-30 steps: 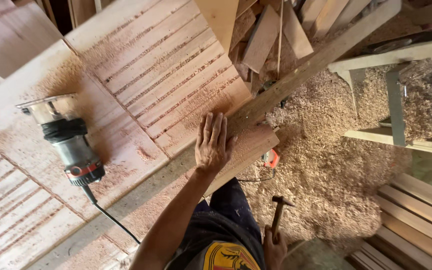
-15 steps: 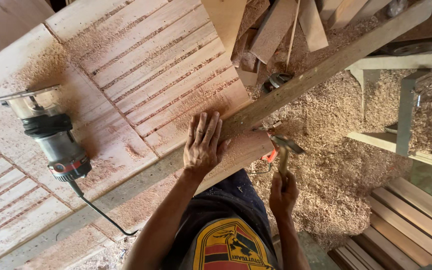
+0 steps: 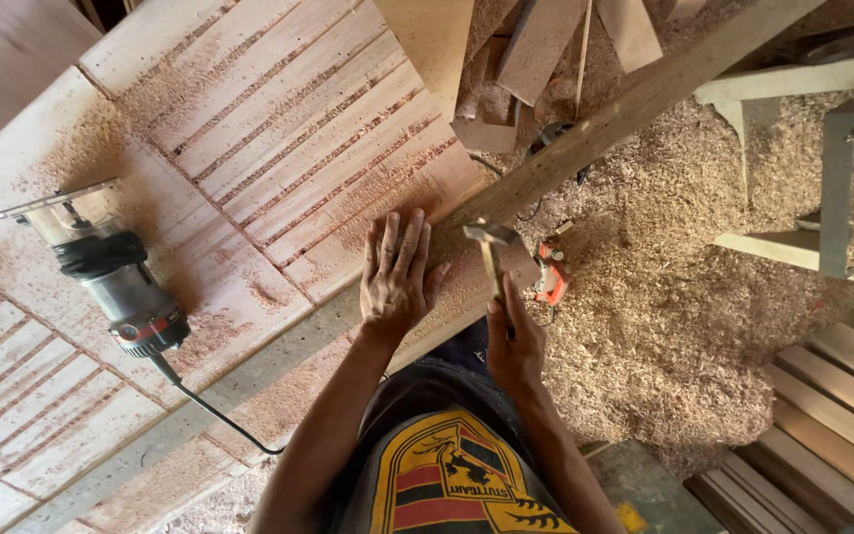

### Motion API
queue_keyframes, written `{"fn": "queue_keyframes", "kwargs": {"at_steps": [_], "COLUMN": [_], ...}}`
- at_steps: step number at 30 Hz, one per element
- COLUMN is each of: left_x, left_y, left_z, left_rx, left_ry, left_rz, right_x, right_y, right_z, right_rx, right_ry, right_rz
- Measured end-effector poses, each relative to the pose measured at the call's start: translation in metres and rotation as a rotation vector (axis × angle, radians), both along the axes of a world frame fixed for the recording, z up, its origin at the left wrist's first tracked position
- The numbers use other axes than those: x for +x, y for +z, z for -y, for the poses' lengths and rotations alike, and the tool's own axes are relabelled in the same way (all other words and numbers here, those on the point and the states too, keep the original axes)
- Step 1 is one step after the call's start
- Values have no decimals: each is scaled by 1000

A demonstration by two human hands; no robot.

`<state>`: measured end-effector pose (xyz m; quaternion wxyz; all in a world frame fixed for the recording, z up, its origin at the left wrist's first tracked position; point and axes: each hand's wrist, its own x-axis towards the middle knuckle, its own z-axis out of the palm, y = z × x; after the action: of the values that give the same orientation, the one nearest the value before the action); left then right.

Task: The person hammers a wooden guide into a board and uses a power router to carve parallel grooves into the surface while sitting on a sawdust-covered floor.

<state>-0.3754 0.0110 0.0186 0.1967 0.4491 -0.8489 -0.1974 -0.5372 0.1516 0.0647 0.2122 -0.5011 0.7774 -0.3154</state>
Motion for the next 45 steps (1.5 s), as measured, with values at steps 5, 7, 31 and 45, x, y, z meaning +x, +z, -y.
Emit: {"fn": "queue_keyframes", "kwargs": {"at_steps": [5, 7, 31, 45], "left_x": [0, 1, 4, 2], "left_y": [-6, -5, -15, -7], "left_z": [-1, -2, 3, 1], "left_rx": [-26, -28, -42, -83], "left_ry": [-1, -4, -14, -5], "left_rz": [-19, -22, -30, -20], "right_x": [-1, 1, -3, -15], "right_y": [21, 23, 5, -12], "right_z": [2, 3, 22, 15], "right_rx": [-82, -214, 217, 172], "right_ry": [-161, -202, 13, 31], "right_rz": [102, 173, -46, -108]}}
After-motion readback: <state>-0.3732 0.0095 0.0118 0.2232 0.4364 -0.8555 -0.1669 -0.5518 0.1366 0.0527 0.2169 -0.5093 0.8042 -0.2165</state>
